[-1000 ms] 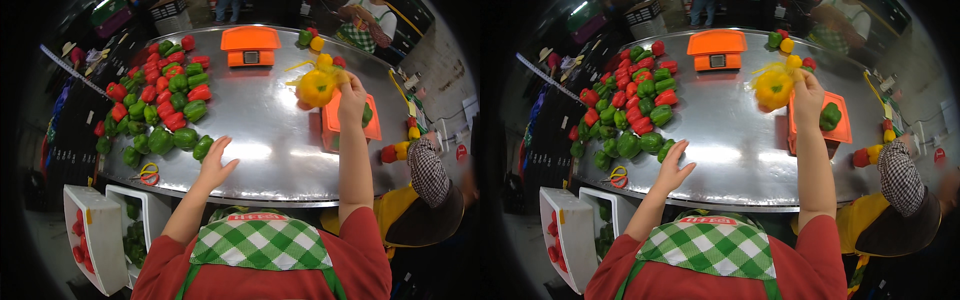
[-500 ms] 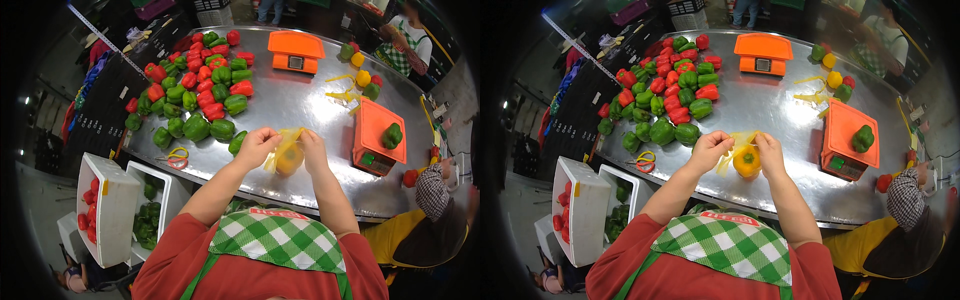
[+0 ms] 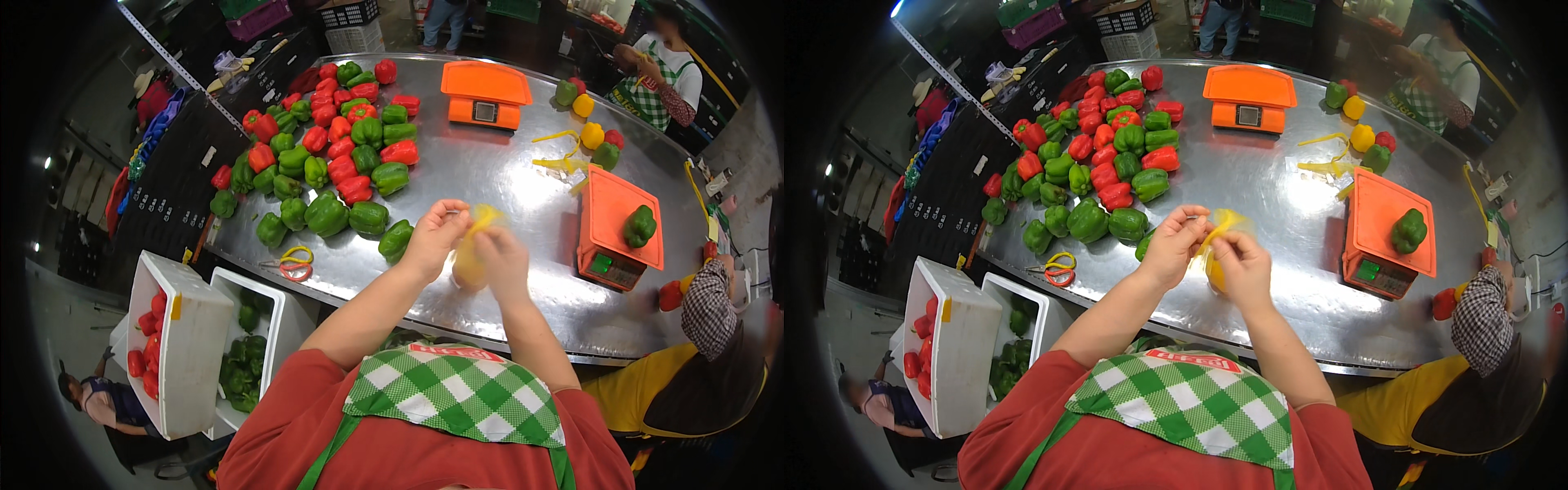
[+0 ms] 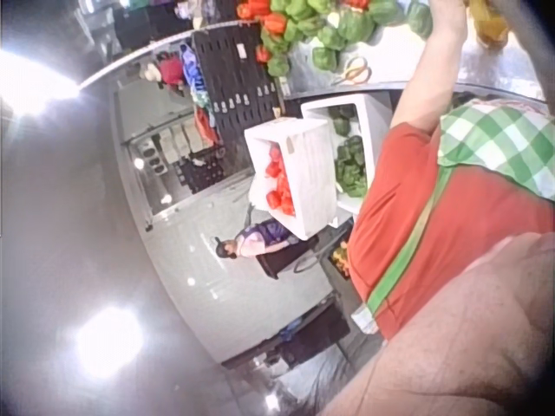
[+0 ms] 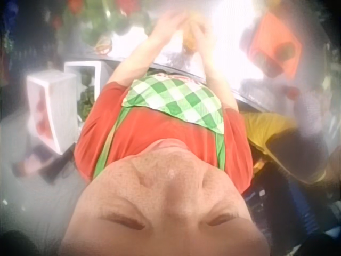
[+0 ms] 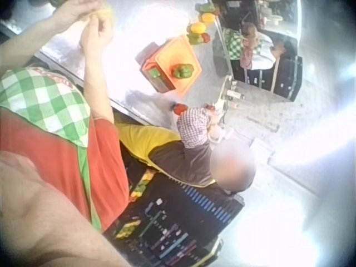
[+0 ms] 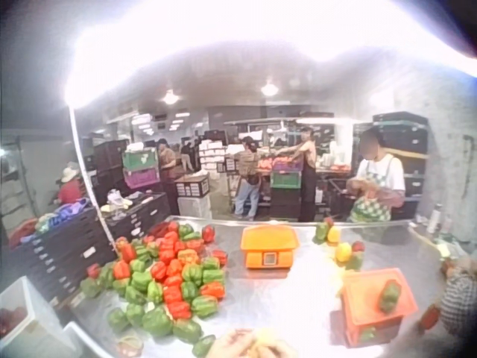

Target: The person places red, green, and yellow bell peppers into mesh bags, ties the bags, and sets them on a digital scale. They then sort additional peppers into white bins and move a hand truck loaded with crates of peppers across the floor.

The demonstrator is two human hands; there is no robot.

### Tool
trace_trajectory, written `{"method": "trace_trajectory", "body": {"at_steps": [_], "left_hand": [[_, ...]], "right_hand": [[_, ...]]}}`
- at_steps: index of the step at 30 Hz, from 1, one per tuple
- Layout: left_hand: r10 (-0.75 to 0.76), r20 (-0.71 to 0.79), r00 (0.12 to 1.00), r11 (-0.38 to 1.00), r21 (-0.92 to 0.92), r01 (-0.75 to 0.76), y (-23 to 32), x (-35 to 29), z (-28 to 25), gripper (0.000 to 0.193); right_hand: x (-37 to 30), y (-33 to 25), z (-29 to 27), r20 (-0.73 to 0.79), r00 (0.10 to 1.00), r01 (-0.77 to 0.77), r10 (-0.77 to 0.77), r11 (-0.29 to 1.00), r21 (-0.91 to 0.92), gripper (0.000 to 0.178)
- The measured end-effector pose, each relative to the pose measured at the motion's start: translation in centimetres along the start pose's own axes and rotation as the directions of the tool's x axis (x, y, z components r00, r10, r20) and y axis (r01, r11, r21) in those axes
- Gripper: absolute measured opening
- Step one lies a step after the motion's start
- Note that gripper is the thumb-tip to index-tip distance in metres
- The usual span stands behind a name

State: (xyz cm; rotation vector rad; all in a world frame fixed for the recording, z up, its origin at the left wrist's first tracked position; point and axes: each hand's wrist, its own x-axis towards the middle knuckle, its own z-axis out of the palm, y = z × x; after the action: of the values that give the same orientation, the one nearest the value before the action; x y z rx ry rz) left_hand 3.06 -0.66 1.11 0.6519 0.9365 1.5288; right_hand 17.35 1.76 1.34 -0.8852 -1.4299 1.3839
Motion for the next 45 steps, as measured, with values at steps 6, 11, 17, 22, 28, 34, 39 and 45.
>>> {"method": "trace_trajectory", "body": {"at_steps": [6, 11, 17, 22, 28, 34, 39, 45], "left_hand": [[0.129, 0.284, 0.95, 0.99, 0.019, -0.14, 2.0, -0.7, 1.1, 0.021], [-0.065, 0.178, 0.982, 0.968, 0.25, 0.019, 3.3, -0.7, 1.2, 0.007], [-0.114, 0.011, 0.993, 0.979, -0.166, 0.114, 4.7, -0.8, 0.0, 0.006], [-0.147, 0.07, 0.987, 0.877, -0.452, 0.162, 5.1, -1.0, -1.1, 0.009], [-0.121, 0.225, 0.967, 0.753, -0.614, 0.237, 4.5, -0.4, -0.4, 0.017], [-0.135, 0.22, 0.966, 0.789, -0.566, 0.239, 4.7, -0.1, 1.2, 0.014], [-0.175, 0.353, 0.919, 0.896, -0.33, 0.297, 5.0, -0.9, 1.5, 0.008], [0.208, 0.3, 0.931, 0.501, 0.785, -0.365, -0.7, -0.5, -2.4, 0.01]], "right_hand": [[1.9, -1.4, -1.5, 0.097, 0.995, -0.018, -0.008, 0.965, 0.262, 0.018], [1.6, -2.4, -1.5, 0.12, 0.99, 0.053, -0.071, 0.988, 0.148, 0.022], [1.6, -2.5, -1.6, 0.029, 0.977, -0.191, 0.212, 0.8, 0.569, 0.026], [2.9, -2.9, -2.7, 0.099, 0.937, -0.24, 0.336, 0.41, 0.88, 0.028], [1.9, -1.5, -3.2, 0.423, 0.904, -0.387, -0.06, 0.305, 0.87, 0.017], [0.7, -2.0, -1.8, 0.278, 0.919, -0.327, 0.278, 0.933, 0.148, 0.014], [1.6, 1.3, -4.8, 0.182, 0.945, -0.321, 0.271, 0.875, 0.364, 0.016], [1.4, -3.3, -4.9, 0.119, 0.971, -0.226, 0.206, 0.643, 0.731, 0.021]]}}
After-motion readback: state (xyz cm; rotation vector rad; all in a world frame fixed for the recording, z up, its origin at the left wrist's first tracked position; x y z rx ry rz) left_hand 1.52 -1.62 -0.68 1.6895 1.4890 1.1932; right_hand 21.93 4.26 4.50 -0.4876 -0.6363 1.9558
